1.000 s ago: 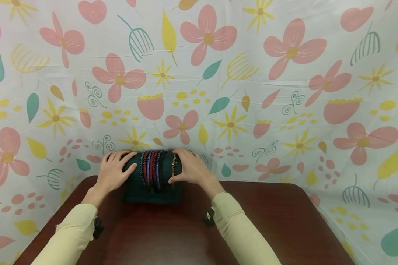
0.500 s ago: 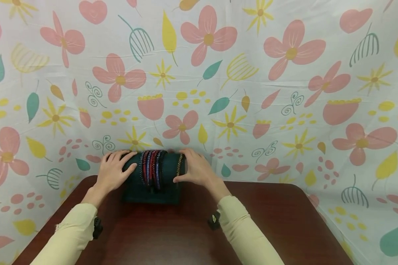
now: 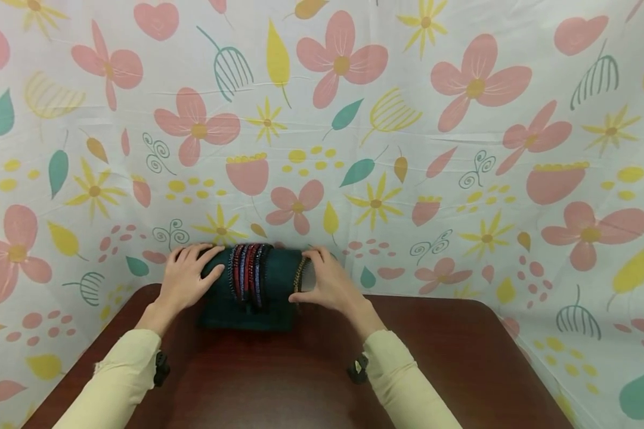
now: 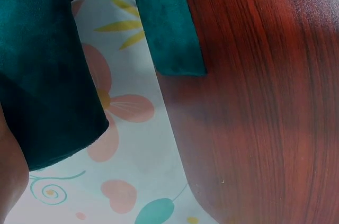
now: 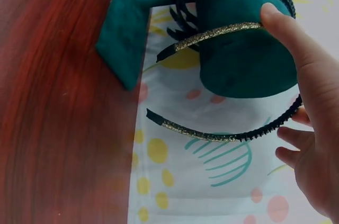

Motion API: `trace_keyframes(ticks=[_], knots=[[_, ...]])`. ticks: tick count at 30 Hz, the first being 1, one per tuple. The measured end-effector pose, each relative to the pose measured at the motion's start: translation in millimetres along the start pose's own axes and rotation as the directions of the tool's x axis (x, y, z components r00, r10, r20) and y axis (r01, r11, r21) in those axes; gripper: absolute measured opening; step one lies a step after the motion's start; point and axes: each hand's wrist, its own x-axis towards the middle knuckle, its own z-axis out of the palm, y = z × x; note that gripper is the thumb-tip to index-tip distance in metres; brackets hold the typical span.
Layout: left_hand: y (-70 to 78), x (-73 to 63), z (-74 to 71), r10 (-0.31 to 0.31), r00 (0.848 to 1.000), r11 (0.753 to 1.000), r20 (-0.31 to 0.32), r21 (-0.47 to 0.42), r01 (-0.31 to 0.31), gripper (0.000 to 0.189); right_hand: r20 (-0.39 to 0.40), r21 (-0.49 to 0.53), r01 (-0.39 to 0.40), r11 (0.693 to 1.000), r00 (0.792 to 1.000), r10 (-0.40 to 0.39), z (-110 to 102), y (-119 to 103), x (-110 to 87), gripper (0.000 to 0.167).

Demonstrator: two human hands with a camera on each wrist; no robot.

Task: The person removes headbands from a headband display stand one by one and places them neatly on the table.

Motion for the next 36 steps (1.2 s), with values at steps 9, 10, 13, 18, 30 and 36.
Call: trace_keyframes(ticks=[9,10,13,18,30,36], knots=[[-0.5,-0.3,-0.9,-0.003,1.0,1.0,-0.005,-0.002,0.003,0.05,-0.012,0.031,-0.006,1.0,1.0,0.006,7,8,-13.2,0.094],[-0.5,-0.3,-1.1,-0.003,1.0,1.0,-0.005,-0.003,0.003,0.05,-0.021,0.041,-0.004,0.999,1.0,0.005,8,9,-14.5,0.09],[-1.2,-0.1,-1.0,-0.002,1.0,1.0,-0.011,-0.002,0.002,0.05,-0.055,0.051,0.003,0.999,0.998,0.0,13,14,-19.0,0.07],[-1.5,0.2,-0.1,0.004,1.0,1.0,-0.022,0.009,-0.003,0.05,-0.137,0.056,0.072,0.996,0.989,-0.064,26,24,-25.8,0.026],[-0.1,-1.0,2.3,0.006,1.0,1.0,-0.027,0.005,-0.006,0.049,-0.267,0.044,0.131,0.99,0.957,-0.115,23,29,-31.8,0.021],[-0.6,-1.0,0.9,0.005,1.0,1.0,-0.02,0.014,-0.004,0.049,-0.33,0.01,0.154,0.988,0.933,-0.142,14,32,-33.2,0.025]])
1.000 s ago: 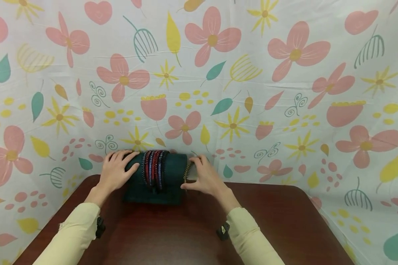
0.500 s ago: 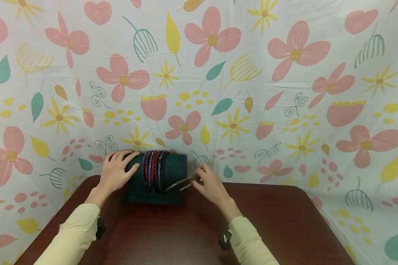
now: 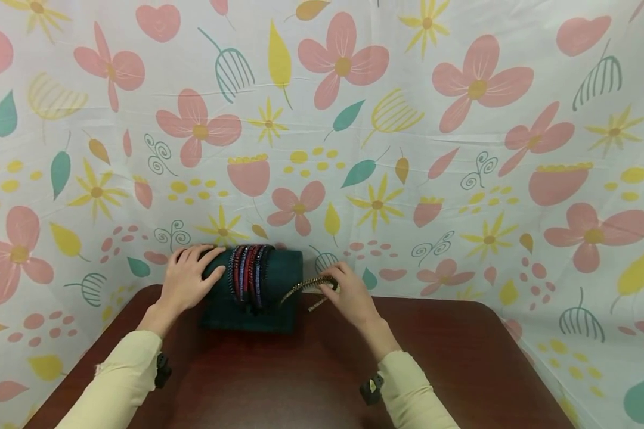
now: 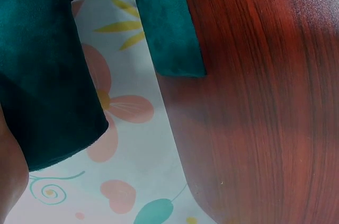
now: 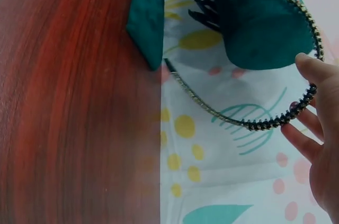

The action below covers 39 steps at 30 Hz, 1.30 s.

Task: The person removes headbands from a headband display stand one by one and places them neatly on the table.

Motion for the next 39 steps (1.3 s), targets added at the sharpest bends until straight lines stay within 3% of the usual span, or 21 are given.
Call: trace_keyframes(ticks=[10,20,27,33,36,39], knots=[[0.7,-0.4,0.0,0.0,1.0,1.0,-0.007,-0.007,0.0,0.049,-0.006,-0.061,0.028,0.998,1.0,-0.029,-9,4,-6.1,0.027],[1.2,-1.2,-1.4,-0.004,1.0,1.0,-0.01,-0.013,0.004,0.049,0.003,-0.112,0.058,0.992,0.998,-0.058,-2,10,-13.3,0.028],[0.9,0.0,-0.7,-0.008,1.0,1.0,-0.008,-0.007,0.008,0.049,0.067,-0.139,-0.032,0.99,0.997,0.041,12,14,-20.1,0.027],[0.0,0.3,-1.0,-0.008,1.0,1.0,-0.02,-0.001,0.008,0.049,0.16,-0.166,-0.075,0.983,0.982,0.102,25,16,-24.3,0.022],[0.2,-0.5,-0.3,-0.008,1.0,1.0,-0.018,-0.001,0.008,0.049,0.199,-0.129,-0.166,0.978,0.962,0.189,29,17,-26.9,0.019],[0.7,-1.2,0.5,-0.008,1.0,1.0,-0.022,-0.008,0.008,0.049,0.242,-0.09,-0.272,0.958,0.927,0.286,34,18,-29.9,0.018]])
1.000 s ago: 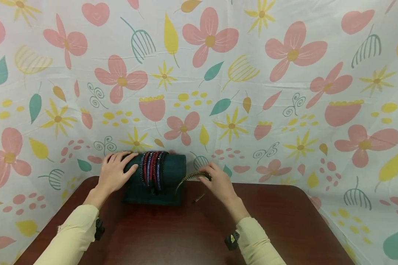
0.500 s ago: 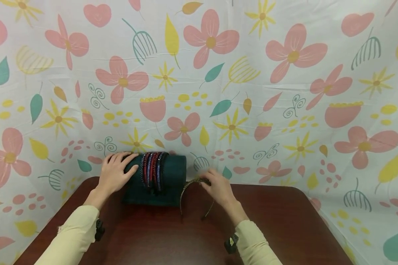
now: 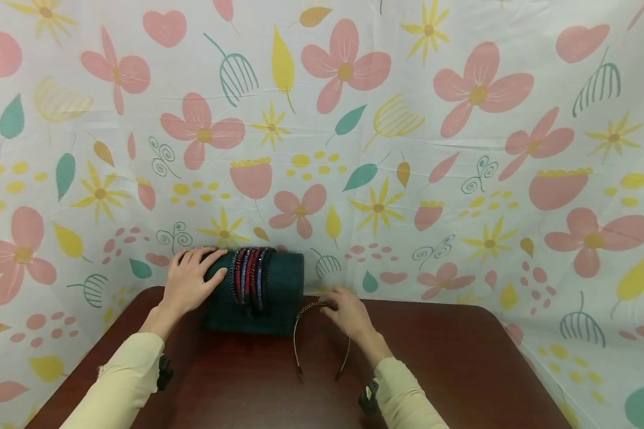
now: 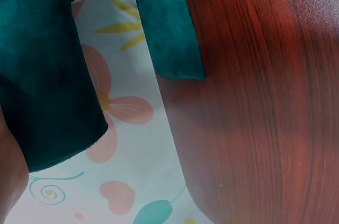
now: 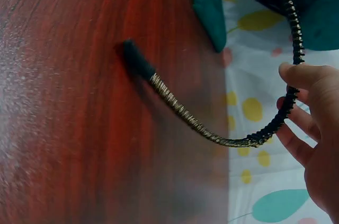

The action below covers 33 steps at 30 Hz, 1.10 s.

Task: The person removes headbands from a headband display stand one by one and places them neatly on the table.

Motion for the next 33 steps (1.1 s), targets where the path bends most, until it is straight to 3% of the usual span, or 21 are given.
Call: trace_keyframes(ticks=[4,10,19,25,33], knots=[[0.5,-0.1,1.0,0.004,1.0,1.0,-0.014,-0.002,-0.004,0.048,0.044,0.045,-0.084,0.995,0.996,0.082,10,5,-1.8,0.018],[1.4,0.9,1.2,0.004,1.0,1.0,-0.01,0.002,-0.004,0.049,0.108,0.072,-0.148,0.986,0.984,0.14,27,13,-3.1,0.014],[1.0,0.8,1.4,0.001,1.0,1.0,-0.002,0.003,-0.001,0.049,0.181,0.077,-0.117,0.99,0.978,0.101,38,19,0.7,0.011],[1.6,2.1,0.2,-0.008,1.0,1.0,0.02,0.004,0.008,0.05,0.221,0.053,-0.143,0.988,0.967,0.129,43,20,0.8,0.01],[-1.4,0.5,2.0,-0.005,1.0,1.0,0.013,0.007,0.005,0.05,0.227,0.028,-0.128,0.991,0.967,0.118,41,17,-1.5,0.011]])
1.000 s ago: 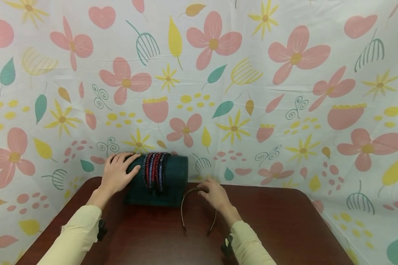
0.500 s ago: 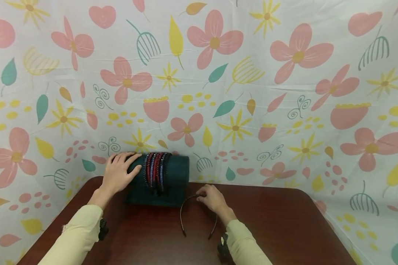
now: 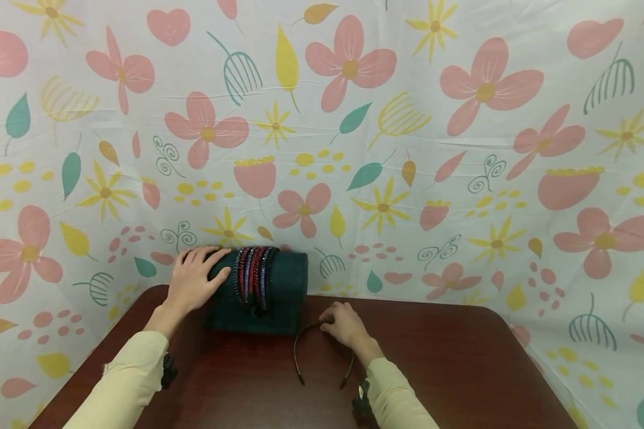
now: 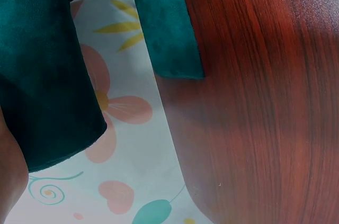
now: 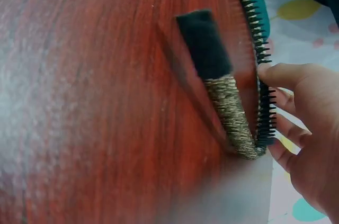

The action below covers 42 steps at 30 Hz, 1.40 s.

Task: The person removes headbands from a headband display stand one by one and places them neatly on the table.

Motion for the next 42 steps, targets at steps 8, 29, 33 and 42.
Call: trace_keyframes(ticks=[8,29,33,42], knots=[[1.7,0.6,-1.4,0.007,1.0,1.0,-0.017,-0.003,-0.007,0.05,-0.043,-0.017,0.007,1.0,0.999,-0.008,-17,-3,-5.1,0.013],[1.9,-0.8,0.6,0.011,0.999,1.0,-0.041,-0.008,-0.011,0.049,-0.231,0.069,0.15,0.986,0.964,-0.131,-61,-27,-7.4,0.018],[2.5,-1.3,1.3,0.005,1.0,1.0,-0.029,-0.014,-0.005,0.048,-0.283,0.085,0.185,0.979,0.946,-0.154,-65,-35,-4.2,0.021],[4.0,-1.0,-0.3,0.003,0.999,1.0,-0.038,-0.014,-0.003,0.048,-0.34,0.105,0.265,0.959,0.915,-0.216,-79,-54,4.8,0.027]])
